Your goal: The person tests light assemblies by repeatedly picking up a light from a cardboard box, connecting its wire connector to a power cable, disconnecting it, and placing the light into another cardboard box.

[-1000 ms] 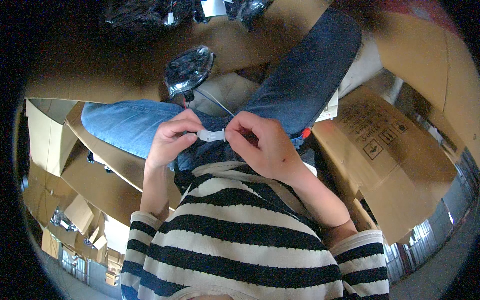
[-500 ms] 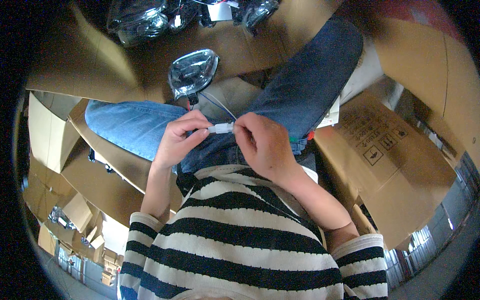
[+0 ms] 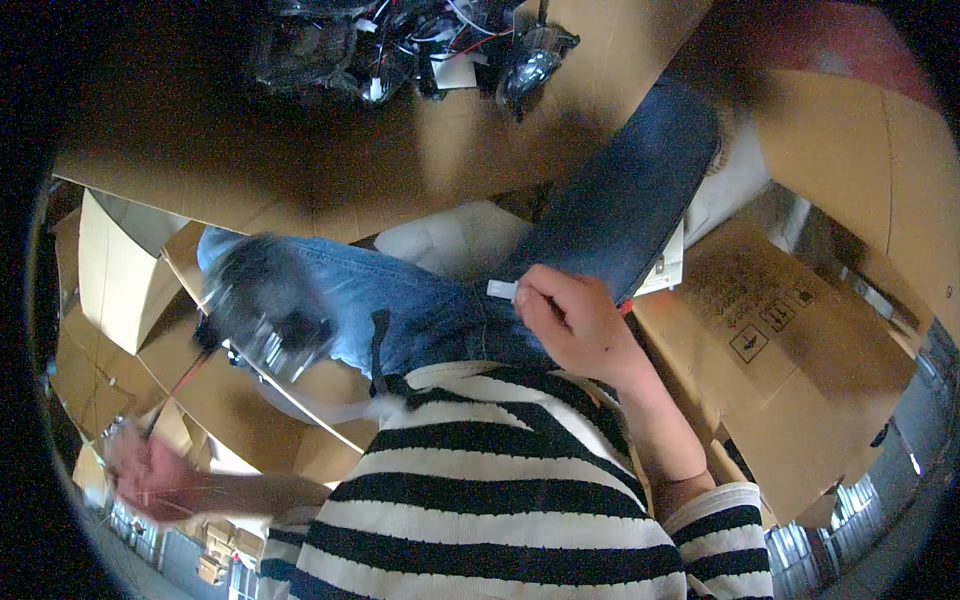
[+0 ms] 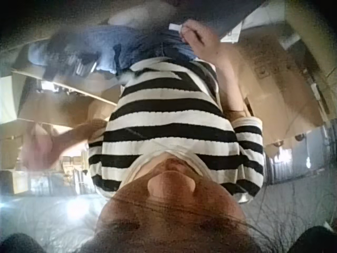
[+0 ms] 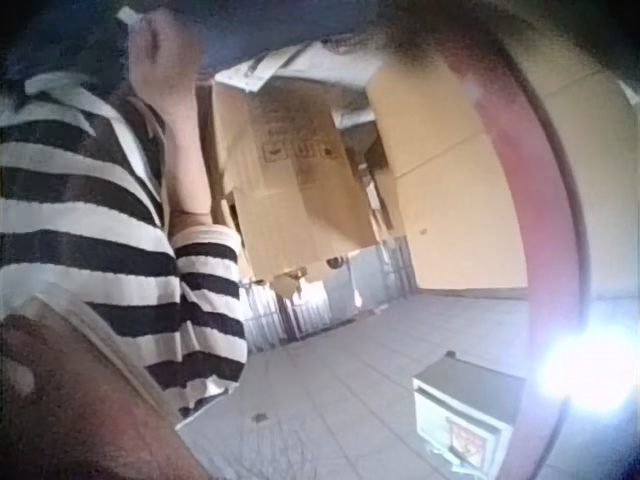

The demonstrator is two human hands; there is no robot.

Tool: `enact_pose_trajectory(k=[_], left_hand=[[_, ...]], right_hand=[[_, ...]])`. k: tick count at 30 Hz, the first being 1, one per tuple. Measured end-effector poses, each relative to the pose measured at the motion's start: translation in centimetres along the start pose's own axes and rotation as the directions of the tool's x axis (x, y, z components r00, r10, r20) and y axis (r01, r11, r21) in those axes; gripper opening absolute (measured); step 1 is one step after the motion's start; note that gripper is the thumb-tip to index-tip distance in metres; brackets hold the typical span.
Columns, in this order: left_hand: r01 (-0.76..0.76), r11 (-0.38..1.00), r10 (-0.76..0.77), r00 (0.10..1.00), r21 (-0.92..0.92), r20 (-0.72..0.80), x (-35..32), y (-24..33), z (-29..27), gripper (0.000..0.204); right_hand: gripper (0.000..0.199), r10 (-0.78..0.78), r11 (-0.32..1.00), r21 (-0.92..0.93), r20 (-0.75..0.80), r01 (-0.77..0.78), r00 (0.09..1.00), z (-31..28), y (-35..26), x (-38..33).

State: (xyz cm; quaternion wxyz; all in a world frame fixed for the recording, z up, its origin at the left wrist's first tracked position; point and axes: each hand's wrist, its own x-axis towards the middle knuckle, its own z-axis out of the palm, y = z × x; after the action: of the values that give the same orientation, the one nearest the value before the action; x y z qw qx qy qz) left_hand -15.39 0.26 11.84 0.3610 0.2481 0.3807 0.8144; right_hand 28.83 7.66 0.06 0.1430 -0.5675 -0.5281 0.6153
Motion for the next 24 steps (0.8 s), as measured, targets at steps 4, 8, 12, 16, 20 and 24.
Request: enact_pose_trajectory(k=[4, 8, 12, 16, 20, 24], left_hand=[[-0.475, 0.840, 0.487, 0.873, 0.262, 0.019, 0.0, 4.9, 1.4, 0.017], [-0.337, 0.131, 0.648, 0.741, 0.932, 0.177, 2.7, 9.8, -5.2, 0.016], [0.303, -0.713, 0.413, 0.910, 0.632, 0.029, 3.1, -0.4, -8.6, 0.027], [0.197, 0.106, 0.370, 0.902, 0.975, -0.222, 4.7, -11.1, -15.5, 0.029], [0.244, 0.341, -0.028, 0.968, 0.908, -0.250, -1.1, -22.1, 1.2, 0.040], [0.651, 0.406, -0.846, 0.533, 0.642, -0.006, -5.2, -36.5, 9.9, 0.046]], right_hand=[[0.016, -0.097, 0.993, -0.064, 0.042, 0.100, 0.994, 1.0, 1.5, 0.6], [0.015, -0.212, 0.972, -0.092, 0.037, 0.215, 0.976, 0.9, 1.2, 0.9], [0.011, -0.215, 0.975, -0.059, 0.018, 0.215, 0.977, 1.2, 1.2, 1.0], [0.010, -0.224, 0.974, -0.018, 0.026, 0.225, 0.974, 0.7, 2.0, 1.1], [0.011, -0.172, 0.985, -0.019, 0.000, 0.172, 0.985, 0.1, 2.2, 1.4], [0.011, -0.157, 0.987, 0.016, -0.010, 0.157, 0.988, -0.3, 2.5, 1.8]])
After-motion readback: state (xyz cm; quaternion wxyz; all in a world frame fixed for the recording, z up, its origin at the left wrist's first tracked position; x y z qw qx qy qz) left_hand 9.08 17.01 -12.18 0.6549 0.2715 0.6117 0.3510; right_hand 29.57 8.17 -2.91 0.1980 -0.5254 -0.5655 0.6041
